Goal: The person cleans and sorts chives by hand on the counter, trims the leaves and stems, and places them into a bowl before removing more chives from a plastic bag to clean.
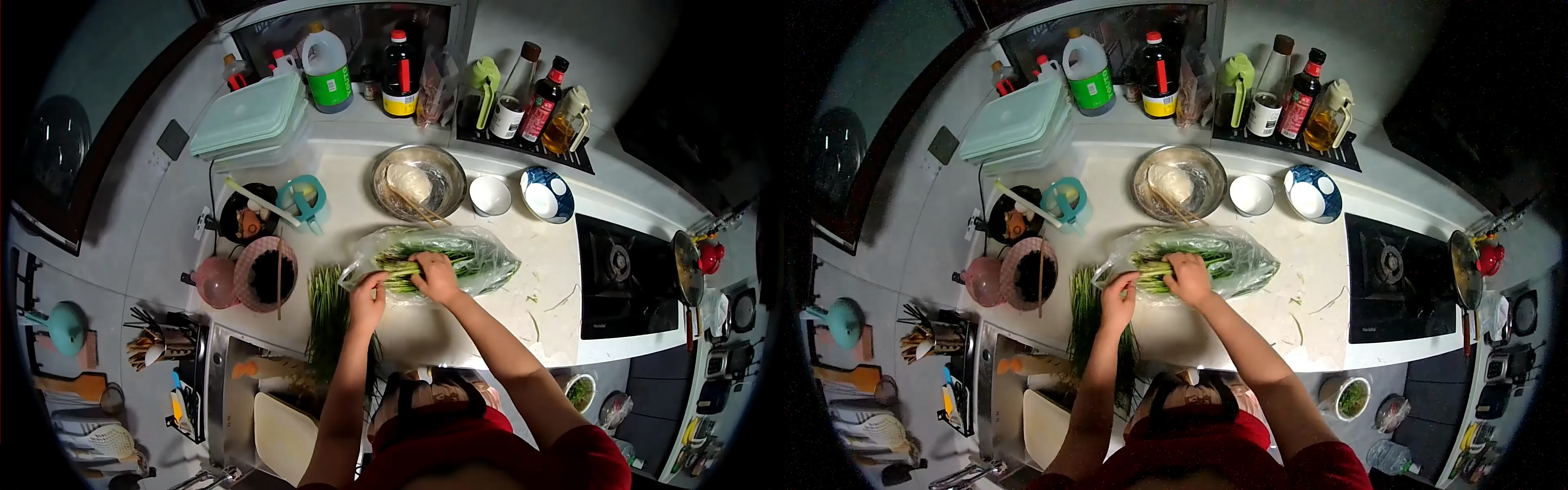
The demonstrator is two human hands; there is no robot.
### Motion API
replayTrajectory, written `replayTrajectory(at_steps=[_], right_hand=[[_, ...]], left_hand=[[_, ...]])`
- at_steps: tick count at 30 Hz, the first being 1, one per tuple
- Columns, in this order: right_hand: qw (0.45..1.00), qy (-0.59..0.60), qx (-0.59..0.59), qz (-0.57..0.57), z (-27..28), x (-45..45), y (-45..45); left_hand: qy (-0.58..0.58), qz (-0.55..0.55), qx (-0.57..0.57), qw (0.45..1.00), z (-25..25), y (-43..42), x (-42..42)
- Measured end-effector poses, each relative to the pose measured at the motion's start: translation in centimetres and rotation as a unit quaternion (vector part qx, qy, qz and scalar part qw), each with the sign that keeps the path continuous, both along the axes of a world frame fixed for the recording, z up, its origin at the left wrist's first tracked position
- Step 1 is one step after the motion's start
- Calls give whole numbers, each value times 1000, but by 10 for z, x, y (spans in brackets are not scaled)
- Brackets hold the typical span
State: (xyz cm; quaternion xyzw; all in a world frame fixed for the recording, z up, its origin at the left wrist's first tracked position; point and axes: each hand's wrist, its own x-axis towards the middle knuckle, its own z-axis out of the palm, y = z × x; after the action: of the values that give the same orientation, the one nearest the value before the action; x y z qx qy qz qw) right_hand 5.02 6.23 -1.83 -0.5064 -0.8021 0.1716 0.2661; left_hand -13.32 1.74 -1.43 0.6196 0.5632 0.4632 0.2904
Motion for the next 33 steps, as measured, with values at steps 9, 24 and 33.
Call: replayTrajectory(at_steps=[9,24,33], right_hand=[[996,-44,76,1,25,-7,3],[942,320,-98,-17,17,15,-17],[998,61,-1,-28,-2,29,-16]], left_hand=[[7,12,18,1000,1,-19,-1],[-193,-16,-112,975,-25,4,34],[125,16,11,992,-11,11,36]])
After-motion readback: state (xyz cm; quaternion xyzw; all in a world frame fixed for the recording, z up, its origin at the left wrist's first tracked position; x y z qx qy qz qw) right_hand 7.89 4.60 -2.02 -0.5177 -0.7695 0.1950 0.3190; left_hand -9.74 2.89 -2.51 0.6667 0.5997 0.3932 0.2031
